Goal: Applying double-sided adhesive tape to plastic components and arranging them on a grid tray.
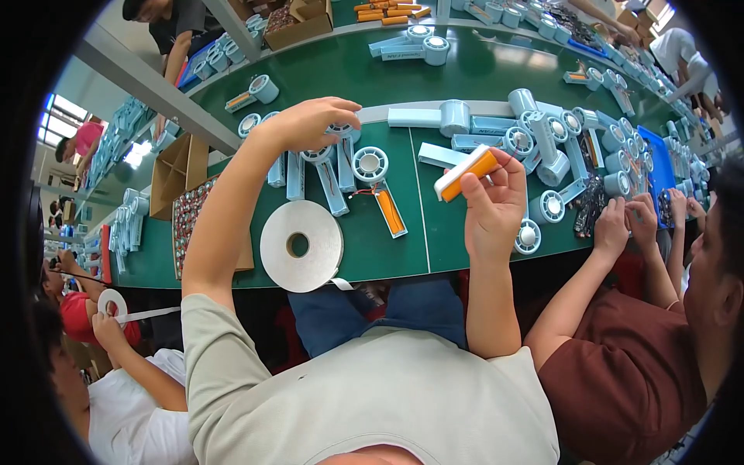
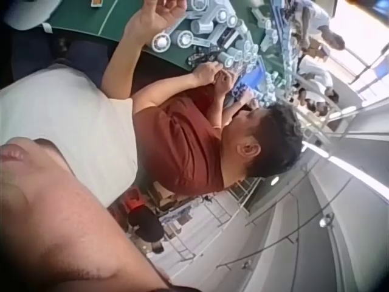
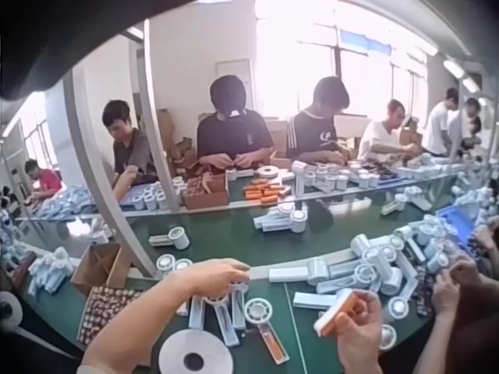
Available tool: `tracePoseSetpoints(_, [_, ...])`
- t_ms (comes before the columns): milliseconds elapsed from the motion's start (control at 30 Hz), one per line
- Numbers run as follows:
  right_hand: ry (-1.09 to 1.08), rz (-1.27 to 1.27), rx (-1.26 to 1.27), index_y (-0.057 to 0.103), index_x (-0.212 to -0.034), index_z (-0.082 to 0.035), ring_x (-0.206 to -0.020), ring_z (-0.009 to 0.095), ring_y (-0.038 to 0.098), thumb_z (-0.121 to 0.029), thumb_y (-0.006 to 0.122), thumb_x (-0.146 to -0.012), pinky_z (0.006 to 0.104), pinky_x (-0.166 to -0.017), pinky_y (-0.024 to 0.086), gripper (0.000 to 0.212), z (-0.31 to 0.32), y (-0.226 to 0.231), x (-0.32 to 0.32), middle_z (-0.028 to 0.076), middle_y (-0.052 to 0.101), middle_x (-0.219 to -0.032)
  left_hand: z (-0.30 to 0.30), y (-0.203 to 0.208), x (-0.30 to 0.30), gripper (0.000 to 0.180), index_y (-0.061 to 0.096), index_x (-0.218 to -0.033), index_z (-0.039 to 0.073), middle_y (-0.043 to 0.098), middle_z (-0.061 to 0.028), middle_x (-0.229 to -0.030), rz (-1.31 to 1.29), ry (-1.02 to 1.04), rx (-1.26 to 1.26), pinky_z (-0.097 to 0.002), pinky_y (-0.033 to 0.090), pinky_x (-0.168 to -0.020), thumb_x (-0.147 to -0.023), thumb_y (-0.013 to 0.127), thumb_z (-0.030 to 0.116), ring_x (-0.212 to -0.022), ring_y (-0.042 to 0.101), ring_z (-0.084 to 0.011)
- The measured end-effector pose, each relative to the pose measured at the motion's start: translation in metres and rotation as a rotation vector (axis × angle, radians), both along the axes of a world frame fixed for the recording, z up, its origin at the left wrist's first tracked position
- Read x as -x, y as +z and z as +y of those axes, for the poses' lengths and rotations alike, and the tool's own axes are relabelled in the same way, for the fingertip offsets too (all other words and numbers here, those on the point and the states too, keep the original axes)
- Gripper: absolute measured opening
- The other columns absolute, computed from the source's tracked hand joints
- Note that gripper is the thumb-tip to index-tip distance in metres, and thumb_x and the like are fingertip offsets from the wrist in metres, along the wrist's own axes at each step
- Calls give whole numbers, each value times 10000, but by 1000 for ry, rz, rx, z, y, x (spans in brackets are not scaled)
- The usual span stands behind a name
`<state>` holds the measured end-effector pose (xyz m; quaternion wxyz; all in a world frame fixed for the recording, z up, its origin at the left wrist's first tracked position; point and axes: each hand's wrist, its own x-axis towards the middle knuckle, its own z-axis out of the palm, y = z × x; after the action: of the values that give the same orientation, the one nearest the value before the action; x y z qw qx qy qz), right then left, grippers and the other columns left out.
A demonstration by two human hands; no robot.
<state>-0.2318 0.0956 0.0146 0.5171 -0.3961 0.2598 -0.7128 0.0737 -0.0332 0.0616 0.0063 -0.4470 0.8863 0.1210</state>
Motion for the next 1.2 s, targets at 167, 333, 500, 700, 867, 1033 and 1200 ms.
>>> tracePoseSetpoints(167, [1, 94, -16, 481, -1346, -55, -1030, 230, 626, -2, 685, -939, 447, -985, 562, 458, -11, 5, -19, 147, 539, -1203, 13, 3, 0, 320, 766, -1064, 82, 481, -135, -1530, -137, -101, 40, -385, 479, -1095, -801, 623, -31, -1365, 504, -302])
tracePoseSetpoints(333, [23, 167, 14, 514, -1307, -40, -985, 195, 627, 24, 710, -909, 351, -916, 572, 448, -18, 14, -50, 147, 556, -1193, 21, -6, 6, 271, 785, -1033, 85, 474, -171, -1528, -205, -137, 139, -396, 486, -1077, -799, 667, 15, -1388, 476, -319])
tracePoseSetpoints(500, [27, 356, 4, 541, -1271, -30, -864, 144, 629, 29, 781, -847, 243, -782, 564, 491, -30, 17, -84, 123, 611, -1104, 25, 21, 23, 261, 798, -1012, 99, 466, -193, -1530, -350, -12, -79, -408, 495, -1058, -794, 674, 28, -1396, 462, -332])
tracePoseSetpoints(700, [-70, 671, 73, 539, -1278, -23, -781, 129, 629, 34, 822, -793, 227, -734, 567, 564, -40, 7, -107, 115, 636, -1101, 15, 21, 4, 294, 804, -1037, 115, 480, -197, -1516, -216, -84, -151, -401, 511, -1033, -802, 658, 17, -1364, 491, -327])
tracePoseSetpoints(867, [-156, 796, 128, 530, -1300, -29, -765, 132, 633, 30, 843, -764, 230, -723, 571, 624, -33, 11, -119, 112, 645, -1141, 17, 2, -6, 305, 806, -1046, 134, 538, -192, -1439, -115, -106, -60, -381, 531, -991, -812, 655, 8, -1295, 534, -316])
tracePoseSetpoints(1033, [-172, 699, 107, 512, -1336, -42, -762, 140, 641, 20, 855, -752, 236, -715, 576, 680, -26, 14, -120, 115, 646, -1186, 22, -1, 2, 300, 809, -1044, 153, 610, -172, -1286, -196, -154, 73, -354, 548, -921, -820, 670, 11, -1172, 583, -301])
tracePoseSetpoints(1200, [-142, 661, 104, 495, -1365, -55, -759, 148, 648, 12, 858, -753, 242, -712, 581, 715, -27, 16, -118, 122, 647, -1204, 21, 14, 12, 263, 813, -1047, 166, 629, -144, -1147, -332, -175, 63, -327, 550, -853, -844, 697, 46, -1055, 591, -277])
